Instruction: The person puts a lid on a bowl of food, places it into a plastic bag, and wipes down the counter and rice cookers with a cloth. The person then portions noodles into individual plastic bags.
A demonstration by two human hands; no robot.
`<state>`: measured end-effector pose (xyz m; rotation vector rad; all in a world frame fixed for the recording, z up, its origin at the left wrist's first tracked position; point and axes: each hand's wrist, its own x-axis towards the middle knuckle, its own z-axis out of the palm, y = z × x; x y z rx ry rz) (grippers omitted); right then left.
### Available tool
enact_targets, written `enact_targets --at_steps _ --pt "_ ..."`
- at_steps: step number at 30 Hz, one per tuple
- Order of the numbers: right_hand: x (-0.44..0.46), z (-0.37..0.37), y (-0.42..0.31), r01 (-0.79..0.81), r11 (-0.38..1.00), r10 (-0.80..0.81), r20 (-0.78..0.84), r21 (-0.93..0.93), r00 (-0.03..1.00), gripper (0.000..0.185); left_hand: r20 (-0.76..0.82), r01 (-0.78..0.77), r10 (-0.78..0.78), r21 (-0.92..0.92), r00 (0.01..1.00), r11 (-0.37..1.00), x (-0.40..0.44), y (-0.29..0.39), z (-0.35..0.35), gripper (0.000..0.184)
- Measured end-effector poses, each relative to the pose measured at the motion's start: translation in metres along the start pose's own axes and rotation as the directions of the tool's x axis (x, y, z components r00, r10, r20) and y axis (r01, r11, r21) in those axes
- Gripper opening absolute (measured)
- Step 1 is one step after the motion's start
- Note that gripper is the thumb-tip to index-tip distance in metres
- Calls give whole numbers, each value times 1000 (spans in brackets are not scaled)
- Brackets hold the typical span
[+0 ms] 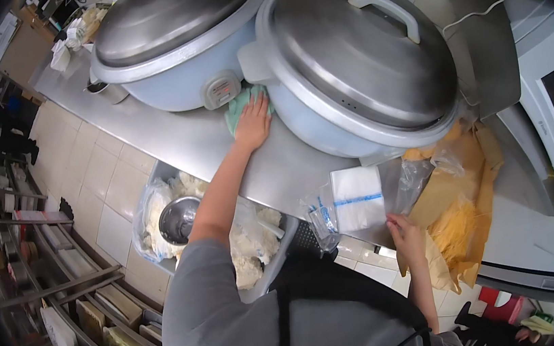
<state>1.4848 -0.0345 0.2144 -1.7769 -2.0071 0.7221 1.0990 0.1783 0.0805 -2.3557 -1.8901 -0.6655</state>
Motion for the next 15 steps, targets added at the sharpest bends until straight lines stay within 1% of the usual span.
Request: enact_targets --at_steps 1,2,3,4,6,9,10,11,12,13,14,15 --pt "-5 2 0 -23 1000 23 17 -14 1000 18 -7 -11 11 -10 1000 1000 24 -10 10 48" --pt "-9 2 1 -46 999 47 33 -28 998 18 168 63 -60 -10 984 998 47 -21 19 45" --pt "-13 4 3 -25 999 26 24 -25 999 18 337 132 -127 6 933 991 63 -21 18 43" --pt "-16 2 3 -32 999 33 11 -33 999 18 256 292 -255 -119 933 949 71 -16 9 38" --pt "-23 -1 2 -101 995 101 21 0 995 18 40 211 -207 -198 977 957 87 -27 17 37" --pt "-35 -3 11 -117 993 117 -29 -8 993 18 71 195 -185 -197 980 961 95 -24 31 38" --pt "-39 -5 10 -121 993 121 -20 -8 992 18 92 199 -185 -188 978 962 90 -24 33 39" --pt "-39 -7 6 -139 990 138 -15 -16 990 19 108 206 -189 -173 976 963 84 -28 33 39" --pt "-37 -7 4 -149 989 149 -7 -22 989 19 122 218 -200 -153 972 964 78 -28 17 40" --pt "-33 -6 6 -134 991 134 10 -14 991 19 212 204 -179 -99 961 974 59 -20 4 41" --pt "-30 -4 9 -99 995 99 0 -28 995 19 97 61 -50 -105 994 993 34 -19 2 44" --pt "-26 -1 8 -66 997 66 -13 -42 998 20 14 -82 83 -52 996 995 7 -20 -6 45"
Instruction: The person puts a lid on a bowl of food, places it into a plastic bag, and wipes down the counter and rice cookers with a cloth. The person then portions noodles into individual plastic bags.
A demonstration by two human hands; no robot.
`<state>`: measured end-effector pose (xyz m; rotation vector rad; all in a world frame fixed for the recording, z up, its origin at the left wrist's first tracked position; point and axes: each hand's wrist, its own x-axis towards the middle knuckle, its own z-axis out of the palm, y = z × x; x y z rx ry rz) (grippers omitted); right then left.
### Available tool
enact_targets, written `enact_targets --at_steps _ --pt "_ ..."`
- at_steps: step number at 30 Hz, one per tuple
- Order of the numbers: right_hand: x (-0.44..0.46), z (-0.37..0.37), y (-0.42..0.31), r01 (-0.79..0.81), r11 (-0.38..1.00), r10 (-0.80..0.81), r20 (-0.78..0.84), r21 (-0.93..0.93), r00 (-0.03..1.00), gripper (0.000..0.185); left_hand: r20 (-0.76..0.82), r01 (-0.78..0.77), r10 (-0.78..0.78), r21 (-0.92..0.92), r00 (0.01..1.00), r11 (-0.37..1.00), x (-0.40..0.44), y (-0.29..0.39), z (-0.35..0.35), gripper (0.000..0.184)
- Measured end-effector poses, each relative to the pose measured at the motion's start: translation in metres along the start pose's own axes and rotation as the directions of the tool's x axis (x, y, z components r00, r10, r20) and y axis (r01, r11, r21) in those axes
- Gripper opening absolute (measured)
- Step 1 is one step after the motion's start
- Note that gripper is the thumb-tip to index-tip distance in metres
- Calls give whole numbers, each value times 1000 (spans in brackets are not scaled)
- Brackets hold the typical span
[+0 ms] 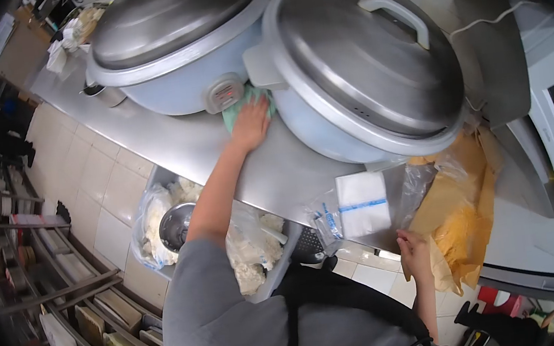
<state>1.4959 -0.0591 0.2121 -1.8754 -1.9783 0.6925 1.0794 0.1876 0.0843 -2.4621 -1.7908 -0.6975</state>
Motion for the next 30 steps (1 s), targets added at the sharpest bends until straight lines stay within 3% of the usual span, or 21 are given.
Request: enact_targets --at_steps 2,5,7,8,9,11,12,14,16,18,19,20,21,22,23,25,26,28,29,30 --pt "13 -1 -15 0 1000 0 31 -6 1000 20 90 -57 62 -51 994 997 -50 0 -29 47" --pt "30 2 -20 11 999 -9 61 -33 998 20 145 -19 20 -14 989 1000 -100 -41 -67 47" --pt "37 5 -20 27 999 -24 67 -47 997 20 86 170 -169 -4 982 985 -126 -105 -79 48" --pt "39 5 -20 33 998 -30 66 -48 997 20 -17 276 -277 151 961 949 -130 -131 -89 49" --pt "41 5 -20 40 998 -36 65 -50 997 20 -32 493 -495 149 869 857 -130 -156 -101 50" --pt "41 6 -24 59 996 -55 66 -65 996 20 -321 659 -575 367 752 657 -138 -215 -94 48" --pt "41 6 -25 74 994 -70 60 -75 996 20 -326 664 -578 368 748 651 -129 -230 -86 48" --pt "41 6 -26 81 993 -76 69 -80 995 19 -452 855 -727 247 517 455 -122 -250 -75 46" --pt "40 9 -27 91 993 -86 71 -79 994 19 -567 887 -693 170 445 430 -108 -223 -60 41" --pt "39 12 -24 63 995 -57 83 -77 995 19 -529 827 -715 -46 456 561 -98 -178 -48 35" --pt "40 12 -24 75 994 -68 82 -78 994 19 -500 742 -780 -340 378 577 -94 -155 -44 33" --pt "41 12 -24 80 996 -76 89 -44 993 19 -361 614 -873 -621 327 487 -89 -131 -54 34" --pt "42 11 -24 83 996 -82 97 -11 992 19 -198 422 -952 -861 235 283 -80 -110 -70 38" --pt "43 10 -22 90 996 -89 97 -12 991 19 -285 181 -925 -925 252 334 -68 -98 -89 40" --pt "45 7 -19 93 995 -90 79 -28 993 19 -371 -68 -895 -928 247 366 -54 -88 -109 43" --pt "48 4 -16 99 994 -96 63 -46 993 19 -606 6 -767 -784 213 621 -18 -70 -155 46" --pt "49 3 -16 111 993 -109 48 -40 993 19 -607 6 -766 -783 209 622 -2 -77 -150 46" --pt "49 2 -17 122 992 -121 28 -35 992 19 -857 223 -516 -501 9 836 21 -96 -125 47" --pt "48 1 -20 120 991 -119 30 -52 992 19 -857 215 -516 -503 5 837 18 -106 -99 47" --pt "44 0 -21 115 991 -113 38 -67 993 19 -703 134 -704 -711 -101 691 9 -119 -63 47"
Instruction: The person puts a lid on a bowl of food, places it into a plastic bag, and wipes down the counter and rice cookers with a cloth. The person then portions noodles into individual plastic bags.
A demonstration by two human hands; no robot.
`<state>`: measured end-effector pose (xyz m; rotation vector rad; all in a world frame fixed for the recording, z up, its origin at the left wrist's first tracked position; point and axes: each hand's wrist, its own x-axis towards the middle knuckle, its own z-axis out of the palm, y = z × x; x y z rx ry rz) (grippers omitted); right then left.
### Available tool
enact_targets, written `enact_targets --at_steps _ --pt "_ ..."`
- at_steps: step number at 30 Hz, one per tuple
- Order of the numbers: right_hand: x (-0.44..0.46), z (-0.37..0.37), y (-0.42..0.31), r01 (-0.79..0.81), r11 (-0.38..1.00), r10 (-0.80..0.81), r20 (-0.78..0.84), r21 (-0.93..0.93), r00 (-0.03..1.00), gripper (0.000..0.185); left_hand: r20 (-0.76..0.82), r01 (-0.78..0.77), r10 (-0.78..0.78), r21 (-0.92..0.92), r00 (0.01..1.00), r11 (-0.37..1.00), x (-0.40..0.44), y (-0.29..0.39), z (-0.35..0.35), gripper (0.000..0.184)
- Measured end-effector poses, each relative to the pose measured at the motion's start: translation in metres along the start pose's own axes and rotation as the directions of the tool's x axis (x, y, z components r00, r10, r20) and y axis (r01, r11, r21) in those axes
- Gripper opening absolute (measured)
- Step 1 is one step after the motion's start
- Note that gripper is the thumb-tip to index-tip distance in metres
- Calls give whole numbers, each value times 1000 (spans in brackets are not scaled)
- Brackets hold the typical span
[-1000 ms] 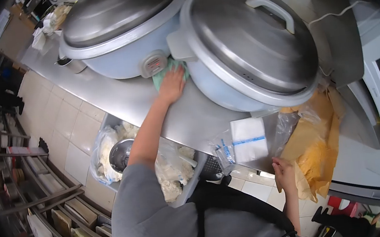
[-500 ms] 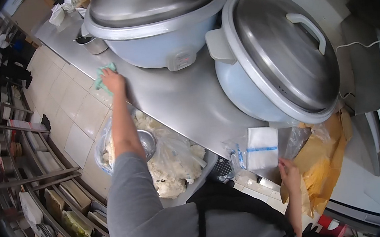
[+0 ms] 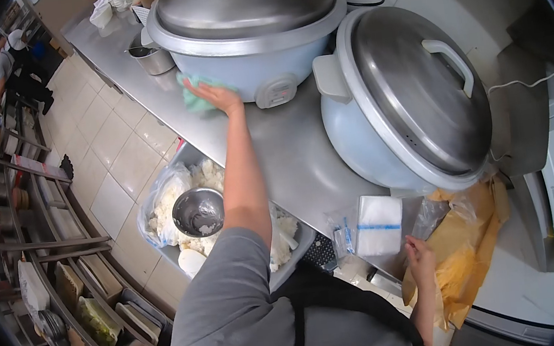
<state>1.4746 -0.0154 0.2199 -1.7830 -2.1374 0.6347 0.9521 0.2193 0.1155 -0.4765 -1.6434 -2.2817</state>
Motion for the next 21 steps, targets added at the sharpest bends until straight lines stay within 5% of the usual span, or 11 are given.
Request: enact_targets --at_steps 1,2,4,8,9,10,14,17,18,19,21 --pt "-5 0 0 -1 1000 1 -2 1 1000 19 -51 252 -256 -76 965 965 -8 -18 -5 46" --pt "-8 3 1 0 1000 0 12 -16 1000 19 -50 246 -251 -83 967 966 -10 -16 -5 46" --pt "-10 2 4 4 999 -3 21 -35 1000 20 54 612 -632 -329 773 719 -16 -6 -10 45" --pt "-4 -11 -1 12 998 -10 -30 69 1000 19 -98 569 -602 -238 792 787 20 75 14 44" --pt "0 -15 -5 15 997 -11 -54 76 998 19 -66 305 -313 -108 948 946 25 101 21 44" --pt "1 -15 -7 9 997 -5 -57 74 998 19 8 -3 3 12 1000 1000 24 112 23 43" --pt "-4 -10 -6 75 997 -74 -62 25 995 19 -51 -205 212 118 976 972 8 90 23 43" --pt "-18 -3 -5 62 997 -61 -27 37 998 19 -84 -46 53 92 995 995 -2 57 12 43" --pt "-19 -3 -7 61 998 -60 -13 20 998 19 -137 175 -163 80 977 981 -9 34 11 43" --pt "-18 -3 -8 58 998 -57 -24 28 998 19 -181 389 -374 55 910 920 -16 22 11 42" --pt "-19 -7 -9 111 994 -110 -57 21 992 20 212 832 -809 -242 548 500 -49 28 -8 40"
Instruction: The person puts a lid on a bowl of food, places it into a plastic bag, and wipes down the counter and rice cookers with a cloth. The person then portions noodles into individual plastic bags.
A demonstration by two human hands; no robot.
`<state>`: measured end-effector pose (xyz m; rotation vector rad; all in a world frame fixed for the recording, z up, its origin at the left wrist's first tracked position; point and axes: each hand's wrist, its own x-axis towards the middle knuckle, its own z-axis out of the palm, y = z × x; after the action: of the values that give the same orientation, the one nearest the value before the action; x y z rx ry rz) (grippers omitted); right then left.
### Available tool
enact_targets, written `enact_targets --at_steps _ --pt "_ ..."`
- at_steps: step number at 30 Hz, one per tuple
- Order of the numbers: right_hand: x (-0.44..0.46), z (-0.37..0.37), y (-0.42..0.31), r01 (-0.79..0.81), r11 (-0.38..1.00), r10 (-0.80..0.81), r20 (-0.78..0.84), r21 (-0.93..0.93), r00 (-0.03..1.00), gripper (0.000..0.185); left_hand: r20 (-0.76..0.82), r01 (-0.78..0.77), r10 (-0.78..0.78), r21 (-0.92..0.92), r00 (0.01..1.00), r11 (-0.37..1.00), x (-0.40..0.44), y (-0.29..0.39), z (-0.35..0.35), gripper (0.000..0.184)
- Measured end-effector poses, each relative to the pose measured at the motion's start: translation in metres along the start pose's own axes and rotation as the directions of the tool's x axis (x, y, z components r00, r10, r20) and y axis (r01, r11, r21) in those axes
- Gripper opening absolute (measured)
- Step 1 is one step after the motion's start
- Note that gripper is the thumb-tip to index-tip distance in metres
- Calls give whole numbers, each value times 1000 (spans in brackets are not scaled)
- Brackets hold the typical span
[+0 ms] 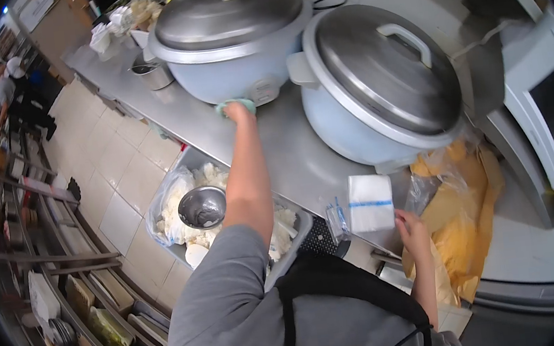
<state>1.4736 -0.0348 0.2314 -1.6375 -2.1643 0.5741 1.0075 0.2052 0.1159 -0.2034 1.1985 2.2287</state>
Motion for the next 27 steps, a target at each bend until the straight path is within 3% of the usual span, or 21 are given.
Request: enact_targets --at_steps 2,3,4,5,6,8,9,10,11,12,14,16,18,19,21,22,24,26,27 --pt "-3 -7 -7 -6 1000 6 -23 8 1000 21 203 65 -91 131 975 989 -35 -33 -13 37" --pt "-7 -10 -9 11 1000 -11 -26 19 1000 21 218 77 -107 144 970 987 -58 -37 -18 37" --pt "-13 -13 -6 -8 1000 9 -32 20 999 21 323 320 -370 198 871 926 -84 -33 -23 38" --pt "-16 -17 -2 -10 999 11 -31 30 999 21 405 528 -593 272 696 805 -110 -24 -22 39" --pt "-17 -20 2 -7 999 9 -33 40 999 21 413 528 -597 281 688 802 -138 -11 -14 39" --pt "-26 -27 11 -14 999 16 -70 30 997 21 694 183 -133 2 707 983 -194 1 3 43" --pt "-33 -30 15 -13 1000 14 -93 18 996 21 698 195 -149 14 701 981 -208 -15 12 43" --pt "-38 -32 20 -27 1000 28 -96 15 995 21 615 -87 17 84 789 993 -220 -34 24 49" --pt "-44 -33 24 -55 998 55 -91 -6 994 21 540 -354 209 179 815 918 -227 -47 30 55" --pt "-49 -35 28 -80 996 78 -88 -27 993 21 543 -348 202 179 815 920 -216 -71 20 55" --pt "-61 -32 34 -111 994 110 -97 -5 989 21 491 -40 -39 149 871 988 -188 -128 -12 57" --pt "-64 -38 39 -134 991 134 -112 11 985 20 484 9 -67 120 872 993 -205 -123 -5 57" --pt "-76 -39 40 -158 986 161 -72 45 984 20 385 262 -267 69 883 963 -219 -109 -6 51" --pt "-74 -39 46 -153 987 156 -75 51 985 20 389 253 -259 68 884 965 -236 -92 2 51" --pt "-73 -41 63 -82 997 81 -82 -7 993 21 513 -233 97 208 853 950 -284 -72 13 50" --pt "-70 -44 59 -89 996 88 -72 -1 993 21 510 -233 91 221 856 947 -291 -86 12 50" --pt "-54 -57 49 -58 998 57 -89 -3 994 20 502 -679 484 343 717 650 -294 -115 10 56" --pt "-47 -65 47 -14 1000 16 -121 15 993 20 453 -628 477 278 753 727 -283 -130 -2 56" --pt "-50 -68 46 11 999 -4 -143 44 990 20 427 -491 349 286 834 823 -271 -146 -18 51"
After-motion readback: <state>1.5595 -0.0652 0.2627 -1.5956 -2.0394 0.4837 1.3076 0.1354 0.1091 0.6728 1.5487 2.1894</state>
